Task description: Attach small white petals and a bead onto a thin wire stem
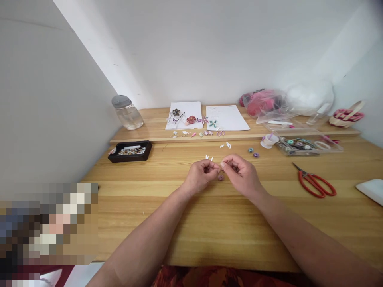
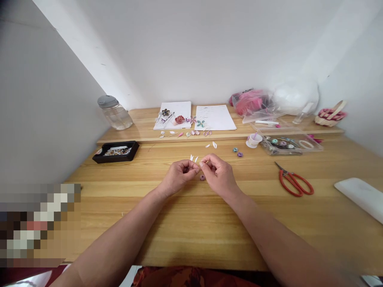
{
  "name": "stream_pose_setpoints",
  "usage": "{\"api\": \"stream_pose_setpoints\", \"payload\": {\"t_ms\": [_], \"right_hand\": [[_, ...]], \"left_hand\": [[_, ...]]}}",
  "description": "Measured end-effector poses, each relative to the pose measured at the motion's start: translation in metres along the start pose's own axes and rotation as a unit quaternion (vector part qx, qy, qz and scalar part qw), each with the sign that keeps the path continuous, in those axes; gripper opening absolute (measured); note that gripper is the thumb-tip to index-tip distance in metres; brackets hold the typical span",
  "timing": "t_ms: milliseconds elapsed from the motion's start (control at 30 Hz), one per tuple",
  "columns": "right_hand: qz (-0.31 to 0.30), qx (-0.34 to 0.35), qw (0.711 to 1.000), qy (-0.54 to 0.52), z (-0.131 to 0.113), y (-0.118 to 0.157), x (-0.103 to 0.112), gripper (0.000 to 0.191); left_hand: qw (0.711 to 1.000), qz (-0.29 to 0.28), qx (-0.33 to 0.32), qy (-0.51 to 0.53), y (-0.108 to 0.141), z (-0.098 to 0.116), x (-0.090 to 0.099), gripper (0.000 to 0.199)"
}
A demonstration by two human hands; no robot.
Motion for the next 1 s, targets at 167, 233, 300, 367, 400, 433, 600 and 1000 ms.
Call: {"api": "stream_pose_setpoints", "payload": {"t_ms": [167, 233, 300, 367, 400, 433, 600, 1000], "right_hand": [[0.011, 0.016, 0.999, 0.045, -0.005, 0.001, 0.002, 0.017], [0.019, 0.026, 0.998, 0.055, -0.006, 0.001, 0.004, 0.018], [0.025, 0.034, 0.997, 0.062, -0.007, 0.001, 0.005, 0.017], [0.027, 0.041, 0.997, 0.063, -0.009, 0.001, 0.005, 0.017], [0.026, 0.044, 0.997, 0.063, -0.009, 0.001, 0.005, 0.016], [0.026, 0.046, 0.997, 0.063, -0.010, 0.001, 0.005, 0.016], [0.029, 0.060, 0.996, 0.061, -0.015, 0.002, 0.005, 0.014], [0.028, 0.060, 0.995, 0.072, -0.014, 0.002, 0.005, 0.016]], "left_hand": [[0.999, -0.001, 0.012, 0.037, 0.000, -0.001, -0.001, 0.030], [0.999, 0.004, 0.015, 0.045, 0.000, 0.000, 0.000, 0.030], [0.998, 0.012, 0.026, 0.048, 0.001, 0.000, 0.002, 0.031], [0.997, 0.012, 0.045, 0.057, 0.002, -0.002, 0.002, 0.030], [0.996, 0.010, 0.055, 0.064, 0.002, -0.003, 0.002, 0.030], [0.995, 0.007, 0.065, 0.073, 0.003, -0.004, 0.001, 0.030], [0.993, 0.005, 0.081, 0.091, 0.003, -0.006, 0.000, 0.030], [0.984, 0.008, 0.107, 0.140, 0.004, -0.006, -0.003, 0.033]]}}
Point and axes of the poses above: each hand's wrist, its own y-axis away from the middle knuckle, its own x-axis out of the back of the hand, z = x × y, the point moved 7 cm from there along -y, towards the middle knuckle, and after that the axes turned 8 degrees about z, right-handed, at the moved point
